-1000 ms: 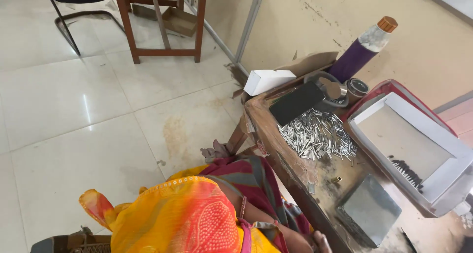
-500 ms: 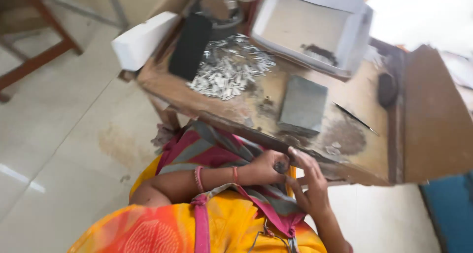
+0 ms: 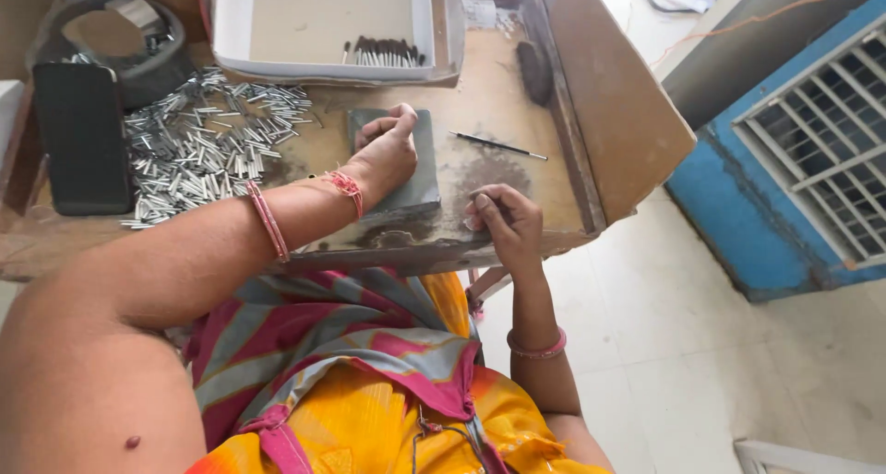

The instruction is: The person sits at a workbench assembling small metal tube components. They pick metal tubes from a pile, insert a small part into each tube by hand, and place the finished assemblies on a stone block and into a tray with completed pieces.

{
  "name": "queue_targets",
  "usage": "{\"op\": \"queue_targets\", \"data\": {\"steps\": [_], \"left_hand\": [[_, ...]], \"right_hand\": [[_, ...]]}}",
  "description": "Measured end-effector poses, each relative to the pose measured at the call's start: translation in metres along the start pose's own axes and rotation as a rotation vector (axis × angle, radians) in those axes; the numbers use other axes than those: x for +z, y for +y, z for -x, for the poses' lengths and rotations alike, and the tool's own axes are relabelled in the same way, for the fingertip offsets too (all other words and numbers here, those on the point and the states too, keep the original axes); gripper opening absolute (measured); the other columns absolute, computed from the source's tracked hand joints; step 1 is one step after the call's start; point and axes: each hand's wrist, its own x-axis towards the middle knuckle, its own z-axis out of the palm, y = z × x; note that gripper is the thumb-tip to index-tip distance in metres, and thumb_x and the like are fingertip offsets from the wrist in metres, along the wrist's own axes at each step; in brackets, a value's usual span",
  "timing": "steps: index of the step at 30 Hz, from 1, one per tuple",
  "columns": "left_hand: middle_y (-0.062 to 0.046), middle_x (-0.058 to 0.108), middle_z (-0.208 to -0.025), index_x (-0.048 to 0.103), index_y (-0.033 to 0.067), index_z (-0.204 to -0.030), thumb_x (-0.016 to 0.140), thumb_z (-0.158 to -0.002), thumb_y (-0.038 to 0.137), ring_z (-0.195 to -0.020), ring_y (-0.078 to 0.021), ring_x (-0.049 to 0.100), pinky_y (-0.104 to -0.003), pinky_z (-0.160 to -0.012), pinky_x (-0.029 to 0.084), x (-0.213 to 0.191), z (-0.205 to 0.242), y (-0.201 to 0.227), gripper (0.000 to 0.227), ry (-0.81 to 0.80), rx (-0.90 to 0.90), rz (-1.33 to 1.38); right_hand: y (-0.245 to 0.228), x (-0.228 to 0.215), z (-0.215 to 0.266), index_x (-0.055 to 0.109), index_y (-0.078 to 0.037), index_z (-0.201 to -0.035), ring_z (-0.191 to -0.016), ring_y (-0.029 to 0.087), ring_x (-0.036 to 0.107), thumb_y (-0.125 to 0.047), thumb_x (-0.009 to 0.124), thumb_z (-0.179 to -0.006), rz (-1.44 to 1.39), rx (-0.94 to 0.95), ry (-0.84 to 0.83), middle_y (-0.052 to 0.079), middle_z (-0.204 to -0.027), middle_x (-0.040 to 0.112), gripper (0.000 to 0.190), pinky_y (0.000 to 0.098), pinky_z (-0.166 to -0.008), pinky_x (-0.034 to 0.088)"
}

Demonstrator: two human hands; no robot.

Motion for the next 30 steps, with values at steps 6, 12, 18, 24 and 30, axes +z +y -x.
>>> {"op": "queue_targets", "data": {"steps": [6,12,18,24,30], "left_hand": [[-0.002,0.055,-0.056,0.071,0.0101,-0.068,0.061,-0.083,0.012,-0.048,-0.0214,0.054,-0.045,-0.072,0.039,-0.017,-0.01,-0.006,0.018,-0.148,0.227,0.092],[-0.002,0.056,-0.053,0.069,0.0122,-0.063,0.059,-0.088,0.013,-0.044,-0.0217,0.053,-0.045,-0.06,0.034,-0.024,-0.015,-0.01,0.027,-0.344,0.126,0.199],[-0.001,0.054,-0.052,0.067,0.0141,-0.06,0.063,-0.084,0.011,-0.043,-0.0201,0.048,-0.042,-0.056,0.034,-0.007,0.001,0.009,0.024,-0.389,0.108,0.003],[-0.003,0.063,-0.07,0.063,0.0159,-0.075,0.064,-0.085,0.017,-0.066,-0.02,0.066,-0.036,-0.06,0.047,-0.029,0.053,-0.001,0.01,0.173,-0.289,0.693],[-0.012,0.059,-0.075,0.058,0.0063,-0.084,0.07,-0.085,0.012,-0.069,-0.0331,0.064,-0.044,-0.06,0.049,-0.095,0.119,0.003,0.014,0.355,-0.646,1.27]], "right_hand": [[-0.004,-0.002,0.004,0.068,0.004,-0.106,-0.074,0.005,0.062,-0.005,0.063,-0.104,-0.083,0.074,-0.015,0.004,-0.088,0.071,0.01,0.0209,-0.067,0.052],[-0.008,-0.007,0.004,0.068,0.003,-0.104,-0.074,0.006,0.062,-0.006,0.064,-0.105,-0.091,0.088,-0.056,0.004,-0.086,0.071,0.009,0.0217,-0.066,0.053],[-0.022,0.007,0.001,0.068,0.001,-0.107,-0.076,0.007,0.063,-0.004,0.069,-0.101,0.066,-0.064,-0.058,0.005,-0.092,0.07,0.008,0.0231,-0.067,0.053],[-0.05,0.018,-0.015,0.07,-0.007,-0.118,-0.081,0.024,0.063,-0.015,0.077,-0.087,0.659,-0.266,-0.171,0.007,-0.093,0.066,0.034,0.0361,-0.075,0.053],[-0.042,0.011,-0.042,0.066,-0.007,-0.12,-0.108,0.036,0.055,-0.028,0.081,-0.081,0.864,-0.39,-0.38,0.013,-0.112,0.061,0.046,0.0465,-0.095,0.046]]}}
